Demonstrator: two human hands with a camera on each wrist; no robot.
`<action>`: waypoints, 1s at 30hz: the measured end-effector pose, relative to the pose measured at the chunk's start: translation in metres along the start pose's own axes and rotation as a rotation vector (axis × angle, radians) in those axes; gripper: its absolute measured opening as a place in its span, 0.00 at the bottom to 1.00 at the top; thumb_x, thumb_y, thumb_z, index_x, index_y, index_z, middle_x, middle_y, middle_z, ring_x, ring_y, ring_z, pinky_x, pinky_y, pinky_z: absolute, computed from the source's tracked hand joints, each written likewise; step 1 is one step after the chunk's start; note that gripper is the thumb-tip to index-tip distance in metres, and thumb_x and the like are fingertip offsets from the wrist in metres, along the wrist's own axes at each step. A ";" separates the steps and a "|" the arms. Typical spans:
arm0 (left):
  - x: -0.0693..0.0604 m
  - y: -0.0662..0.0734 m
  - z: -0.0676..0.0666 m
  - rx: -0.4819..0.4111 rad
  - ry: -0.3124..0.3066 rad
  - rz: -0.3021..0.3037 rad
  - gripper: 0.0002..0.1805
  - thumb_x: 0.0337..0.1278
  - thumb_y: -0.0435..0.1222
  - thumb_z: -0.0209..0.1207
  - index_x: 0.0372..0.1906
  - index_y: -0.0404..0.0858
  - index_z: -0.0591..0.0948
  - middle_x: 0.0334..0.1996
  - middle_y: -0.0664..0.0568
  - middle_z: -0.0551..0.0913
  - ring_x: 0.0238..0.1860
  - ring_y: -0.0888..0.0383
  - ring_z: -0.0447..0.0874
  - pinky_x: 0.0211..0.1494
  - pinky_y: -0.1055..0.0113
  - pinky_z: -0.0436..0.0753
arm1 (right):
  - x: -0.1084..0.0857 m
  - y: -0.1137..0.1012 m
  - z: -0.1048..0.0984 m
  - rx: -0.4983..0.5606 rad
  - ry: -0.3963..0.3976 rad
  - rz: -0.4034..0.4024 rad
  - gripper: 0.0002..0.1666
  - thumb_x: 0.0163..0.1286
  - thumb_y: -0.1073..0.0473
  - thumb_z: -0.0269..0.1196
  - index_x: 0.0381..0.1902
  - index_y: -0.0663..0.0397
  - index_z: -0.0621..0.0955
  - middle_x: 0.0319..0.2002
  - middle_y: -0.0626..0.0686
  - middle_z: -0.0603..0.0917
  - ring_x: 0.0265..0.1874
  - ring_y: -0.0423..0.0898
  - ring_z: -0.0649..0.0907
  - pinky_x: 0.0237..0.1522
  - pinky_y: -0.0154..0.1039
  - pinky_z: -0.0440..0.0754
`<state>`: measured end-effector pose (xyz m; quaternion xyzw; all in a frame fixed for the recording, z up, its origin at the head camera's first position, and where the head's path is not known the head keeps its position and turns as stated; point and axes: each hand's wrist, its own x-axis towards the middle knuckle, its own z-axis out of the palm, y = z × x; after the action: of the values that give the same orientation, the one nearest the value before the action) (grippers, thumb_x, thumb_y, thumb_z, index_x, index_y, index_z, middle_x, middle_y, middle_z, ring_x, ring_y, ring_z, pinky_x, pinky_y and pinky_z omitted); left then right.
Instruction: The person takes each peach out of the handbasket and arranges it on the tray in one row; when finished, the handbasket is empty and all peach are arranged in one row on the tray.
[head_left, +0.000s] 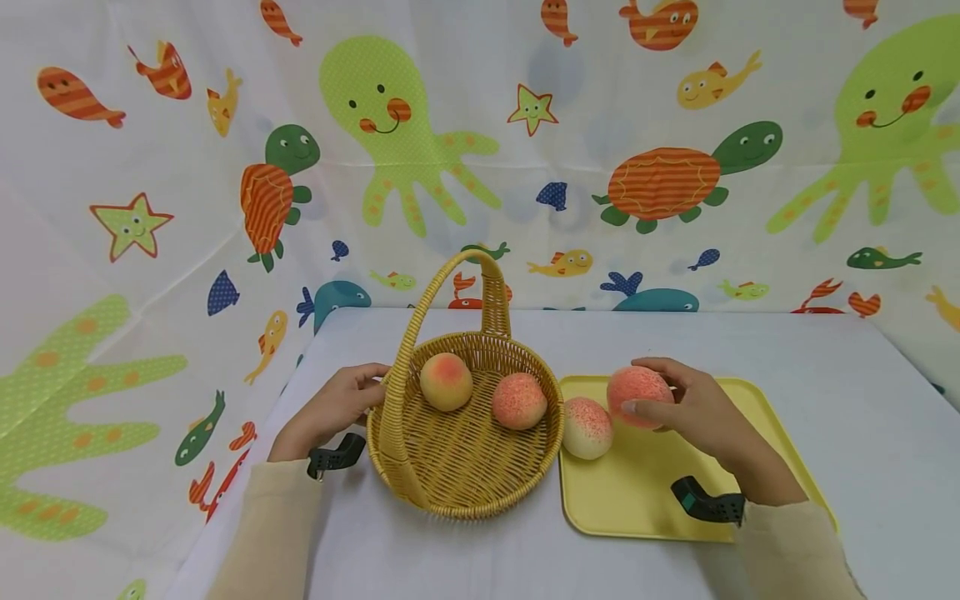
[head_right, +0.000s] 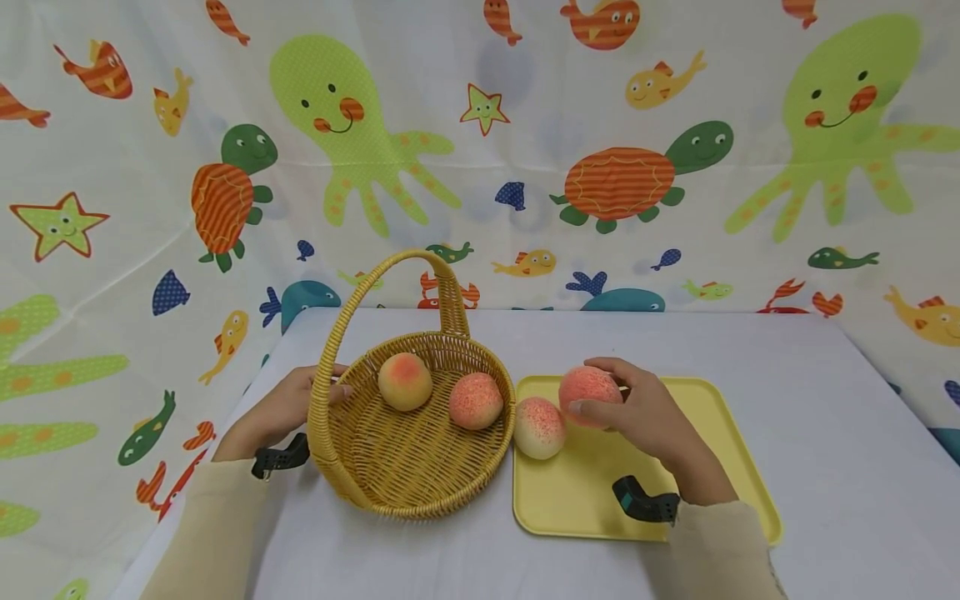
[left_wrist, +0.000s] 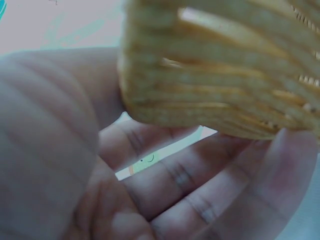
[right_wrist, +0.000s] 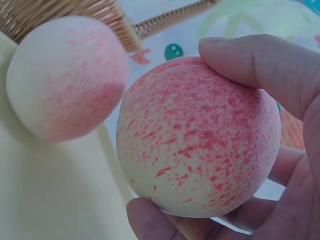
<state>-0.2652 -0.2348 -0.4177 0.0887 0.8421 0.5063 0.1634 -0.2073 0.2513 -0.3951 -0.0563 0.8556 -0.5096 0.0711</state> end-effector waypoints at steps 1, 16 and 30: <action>0.000 0.000 0.000 0.000 -0.001 0.000 0.25 0.72 0.35 0.55 0.70 0.32 0.76 0.52 0.40 0.87 0.43 0.50 0.89 0.46 0.52 0.90 | 0.000 0.002 0.000 -0.004 0.000 0.010 0.41 0.69 0.51 0.71 0.74 0.59 0.71 0.60 0.64 0.81 0.44 0.52 0.82 0.39 0.42 0.89; 0.001 -0.001 0.000 0.005 -0.007 -0.006 0.24 0.73 0.37 0.55 0.69 0.31 0.76 0.42 0.44 0.90 0.41 0.50 0.89 0.46 0.52 0.90 | 0.003 0.024 0.008 -0.020 0.017 0.051 0.39 0.69 0.52 0.70 0.73 0.61 0.71 0.58 0.63 0.81 0.45 0.53 0.79 0.38 0.41 0.88; 0.001 -0.001 0.000 0.009 -0.007 -0.017 0.24 0.74 0.38 0.55 0.69 0.32 0.76 0.42 0.44 0.91 0.40 0.50 0.89 0.47 0.52 0.90 | 0.003 0.032 0.014 -0.063 0.022 0.094 0.42 0.68 0.48 0.70 0.73 0.61 0.71 0.52 0.61 0.82 0.45 0.52 0.80 0.39 0.41 0.84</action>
<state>-0.2665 -0.2346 -0.4185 0.0841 0.8444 0.5009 0.1703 -0.2080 0.2535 -0.4300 -0.0128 0.8737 -0.4791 0.0837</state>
